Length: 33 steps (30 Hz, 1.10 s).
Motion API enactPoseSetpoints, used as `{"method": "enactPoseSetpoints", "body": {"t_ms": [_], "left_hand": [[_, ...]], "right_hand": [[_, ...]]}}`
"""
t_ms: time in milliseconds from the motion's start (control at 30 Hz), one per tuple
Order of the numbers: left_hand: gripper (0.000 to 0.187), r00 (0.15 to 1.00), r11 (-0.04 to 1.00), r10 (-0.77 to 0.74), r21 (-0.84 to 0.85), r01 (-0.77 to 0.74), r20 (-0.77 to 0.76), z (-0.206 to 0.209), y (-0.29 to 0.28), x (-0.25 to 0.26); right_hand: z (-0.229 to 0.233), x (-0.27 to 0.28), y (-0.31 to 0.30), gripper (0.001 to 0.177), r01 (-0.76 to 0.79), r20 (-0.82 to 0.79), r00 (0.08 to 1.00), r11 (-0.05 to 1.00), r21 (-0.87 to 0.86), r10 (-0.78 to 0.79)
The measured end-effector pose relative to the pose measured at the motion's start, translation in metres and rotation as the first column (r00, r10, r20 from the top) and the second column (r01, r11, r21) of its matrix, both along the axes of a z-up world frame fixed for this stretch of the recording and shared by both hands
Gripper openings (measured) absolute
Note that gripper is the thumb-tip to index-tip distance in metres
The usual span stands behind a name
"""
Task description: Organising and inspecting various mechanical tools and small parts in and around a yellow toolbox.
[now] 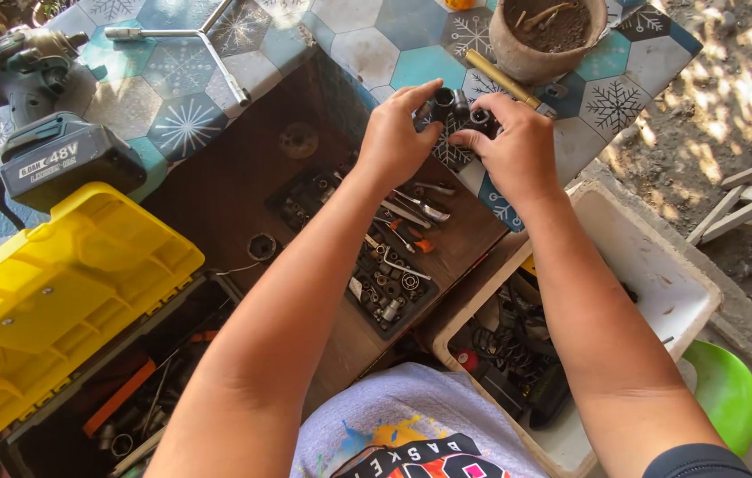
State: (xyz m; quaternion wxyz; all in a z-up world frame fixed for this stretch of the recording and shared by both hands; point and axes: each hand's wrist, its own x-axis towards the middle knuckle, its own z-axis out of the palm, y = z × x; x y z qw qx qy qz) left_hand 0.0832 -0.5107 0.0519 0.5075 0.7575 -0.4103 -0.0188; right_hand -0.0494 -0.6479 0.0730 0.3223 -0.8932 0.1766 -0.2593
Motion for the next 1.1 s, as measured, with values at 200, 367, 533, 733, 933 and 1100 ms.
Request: {"method": "enactPoseSetpoints", "body": {"t_ms": [200,367,533,733,933,1100], "left_hand": [[0.055,0.999,0.998,0.053,-0.026,-0.053,-0.002,-0.007,-0.004,-0.002],[0.052,0.984,0.984,0.177,-0.028,-0.177,0.002,0.009,0.004,-0.019],[0.040,0.938,0.939,0.339,0.095,-0.331,-0.079,0.029,0.014,-0.048],[0.024,0.965,0.959,0.261,0.119,-0.258,-0.013,0.026,0.001,-0.056],[0.025,0.965,0.962,0.255,0.120,-0.247,-0.055,0.035,0.012,-0.067],[0.023,0.958,0.968,0.249,0.056,-0.243,-0.142,0.042,0.040,-0.085]], "right_hand": [[-0.012,0.001,-0.011,0.043,-0.002,0.031,0.999,0.992,-0.122,0.006],[0.000,-0.016,-0.016,0.066,-0.007,0.052,0.998,0.977,-0.214,0.018],[-0.023,-0.032,-0.021,0.054,0.008,0.088,0.996,0.985,0.169,-0.023],[-0.030,-0.035,-0.005,0.043,0.083,-0.035,0.996,0.984,0.159,-0.078],[-0.015,-0.031,-0.013,0.062,-0.038,0.177,0.983,0.995,-0.092,0.054],[0.008,0.000,-0.014,0.041,0.032,0.001,0.999,0.974,-0.223,-0.033]]}}
